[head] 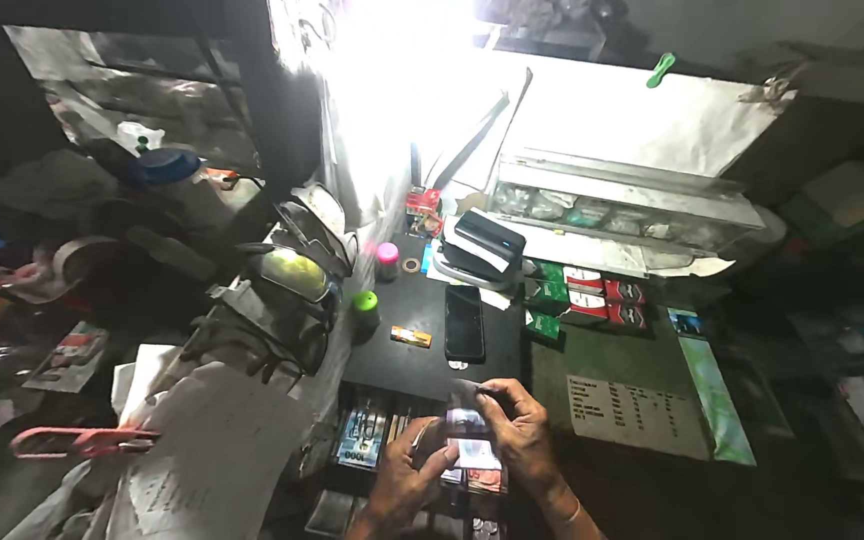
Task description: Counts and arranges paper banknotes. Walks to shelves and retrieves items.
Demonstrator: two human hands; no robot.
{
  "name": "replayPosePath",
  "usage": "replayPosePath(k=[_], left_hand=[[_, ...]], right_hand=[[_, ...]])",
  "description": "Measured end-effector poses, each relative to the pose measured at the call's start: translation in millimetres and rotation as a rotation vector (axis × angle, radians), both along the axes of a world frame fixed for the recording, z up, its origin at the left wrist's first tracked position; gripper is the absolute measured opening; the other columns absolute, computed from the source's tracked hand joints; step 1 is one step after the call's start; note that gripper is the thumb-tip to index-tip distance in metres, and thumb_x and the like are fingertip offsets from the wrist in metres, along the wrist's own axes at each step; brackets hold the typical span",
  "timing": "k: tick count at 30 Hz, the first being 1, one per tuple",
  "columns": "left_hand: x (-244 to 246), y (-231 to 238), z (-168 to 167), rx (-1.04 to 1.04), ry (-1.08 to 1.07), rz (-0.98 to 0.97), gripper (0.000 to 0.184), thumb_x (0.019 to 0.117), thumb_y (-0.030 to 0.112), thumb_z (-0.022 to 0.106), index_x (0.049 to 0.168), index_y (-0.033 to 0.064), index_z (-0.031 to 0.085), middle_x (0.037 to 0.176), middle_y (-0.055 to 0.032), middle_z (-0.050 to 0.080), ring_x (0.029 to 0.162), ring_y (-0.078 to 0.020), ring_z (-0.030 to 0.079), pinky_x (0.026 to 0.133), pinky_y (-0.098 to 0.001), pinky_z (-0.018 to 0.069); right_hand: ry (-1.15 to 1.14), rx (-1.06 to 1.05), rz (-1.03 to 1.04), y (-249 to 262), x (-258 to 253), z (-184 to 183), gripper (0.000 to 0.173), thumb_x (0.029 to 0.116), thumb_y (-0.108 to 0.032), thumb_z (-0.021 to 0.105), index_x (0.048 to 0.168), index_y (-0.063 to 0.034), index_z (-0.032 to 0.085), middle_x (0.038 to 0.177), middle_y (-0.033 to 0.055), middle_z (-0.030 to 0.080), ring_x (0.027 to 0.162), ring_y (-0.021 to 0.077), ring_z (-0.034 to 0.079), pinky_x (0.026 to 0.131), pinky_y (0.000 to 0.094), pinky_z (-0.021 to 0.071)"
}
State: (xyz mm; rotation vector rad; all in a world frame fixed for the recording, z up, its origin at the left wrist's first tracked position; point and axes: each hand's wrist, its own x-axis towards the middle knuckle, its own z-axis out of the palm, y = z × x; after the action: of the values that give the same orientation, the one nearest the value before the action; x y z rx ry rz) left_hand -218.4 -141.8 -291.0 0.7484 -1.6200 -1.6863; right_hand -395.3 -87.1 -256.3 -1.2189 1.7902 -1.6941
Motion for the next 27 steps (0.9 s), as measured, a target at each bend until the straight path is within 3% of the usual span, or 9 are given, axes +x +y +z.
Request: replayPosePath(k=[5, 14, 27], left_hand=[[4.1, 4.5, -2.1, -0.007, 0.052, 0.045, 0.030, 0.0890, 0.008, 0.073, 0.116, -0.0028, 0.068, 0.102, -0.0036, 0.075, 0.091, -0.0088, 0.072, 0.084, -0.0259, 0.0614], [4.6, 5.3, -5.9, 0.057, 0.041, 0.051, 0.041, 0.0848, 0.005, 0.076, 0.123, -0.0041, 0.063, 0.109, -0.0048, 0.074, 0.098, -0.0101, 0.072, 0.088, -0.0269, 0.0606], [15.3, -4.7, -15.9, 0.083, -0.073, 0.017, 0.030, 0.0876, 0.011, 0.076, 0.115, -0.0004, 0.068, 0.095, -0.0015, 0.075, 0.082, -0.0071, 0.072, 0.075, -0.0242, 0.0616]], right_hand=[[-0.059, 0.034, -0.142, -4.0, 9.7, -6.9, 0.010, 0.0924, -0.002, 0.066, 0.101, 0.0022, 0.069, 0.091, 0.0031, 0.072, 0.081, -0.0001, 0.068, 0.075, 0.0147, 0.0571], [-0.015, 0.048, -0.245, -14.8, 22.0, -20.9, 0.013, 0.0959, -0.001, 0.061, 0.106, 0.0062, 0.065, 0.092, 0.0060, 0.070, 0.084, -0.0013, 0.067, 0.078, 0.0136, 0.0556], [-0.173, 0.048, -0.294, -16.1, 21.5, -21.7, 0.014, 0.0951, 0.001, 0.063, 0.107, 0.0063, 0.064, 0.088, 0.0053, 0.072, 0.076, 0.0000, 0.068, 0.072, 0.0146, 0.0579]])
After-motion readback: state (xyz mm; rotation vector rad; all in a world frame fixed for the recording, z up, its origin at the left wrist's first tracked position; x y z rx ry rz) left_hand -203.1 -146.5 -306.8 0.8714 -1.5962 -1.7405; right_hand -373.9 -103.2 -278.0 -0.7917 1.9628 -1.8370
